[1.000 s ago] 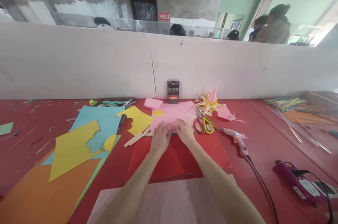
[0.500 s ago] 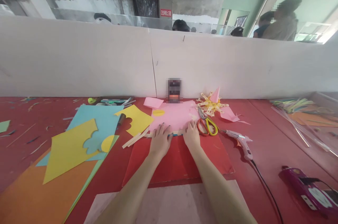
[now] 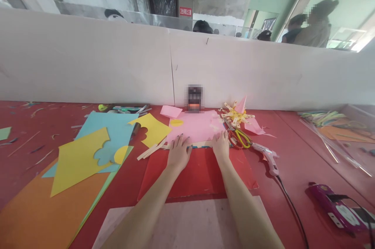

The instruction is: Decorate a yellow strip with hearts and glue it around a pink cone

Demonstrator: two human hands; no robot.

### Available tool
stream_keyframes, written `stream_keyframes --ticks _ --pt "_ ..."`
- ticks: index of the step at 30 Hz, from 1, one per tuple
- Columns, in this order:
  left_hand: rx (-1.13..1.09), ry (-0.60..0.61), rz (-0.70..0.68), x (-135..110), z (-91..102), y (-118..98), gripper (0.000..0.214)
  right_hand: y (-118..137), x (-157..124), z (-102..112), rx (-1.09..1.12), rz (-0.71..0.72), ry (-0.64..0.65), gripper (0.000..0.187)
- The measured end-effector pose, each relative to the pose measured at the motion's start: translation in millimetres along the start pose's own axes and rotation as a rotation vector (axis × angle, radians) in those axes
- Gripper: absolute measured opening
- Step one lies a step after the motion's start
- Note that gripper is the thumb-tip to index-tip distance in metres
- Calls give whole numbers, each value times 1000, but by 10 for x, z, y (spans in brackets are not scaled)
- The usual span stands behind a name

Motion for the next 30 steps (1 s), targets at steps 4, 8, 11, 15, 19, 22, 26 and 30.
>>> stream_keyframes --ticks 4,8,11,15,19,22,26,30 --pt "-14 1 9 3 -9 11 38 2 15 21 -1 13 4 50" --pt "-25 -3 13 0 -9 13 39 110 -22 80 2 93 58 38" --pt "-20 -6 17 -1 -9 11 40 186 -82 310 -12 217 91 34" --pt "-23 -8 19 1 -14 10 40 -42 -164 946 -196 223 -53 30" --pt "-43 -12 16 4 -17 9 40 -683 -238 1495 -515 -183 -84 31" --pt "-62 -13 19 10 -16 13 39 -1041 -311 1671 -605 -382 22 44" --pt "-74 -3 20 14 -21 16 39 -1315 -358 1782 -603 -526 107 53" --pt "-79 6 20 13 -27 18 40 -1497 -320 1826 -582 -473 147 49"
Point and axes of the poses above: each hand's wrist, its own x-axis towards the middle knuckle, its own z-axis out of the back of the hand, y = z × x, the point moved 6 cm from there along x, towards the middle knuckle, and after that the axes turned 3 degrees about y, right-handed, at the moved point
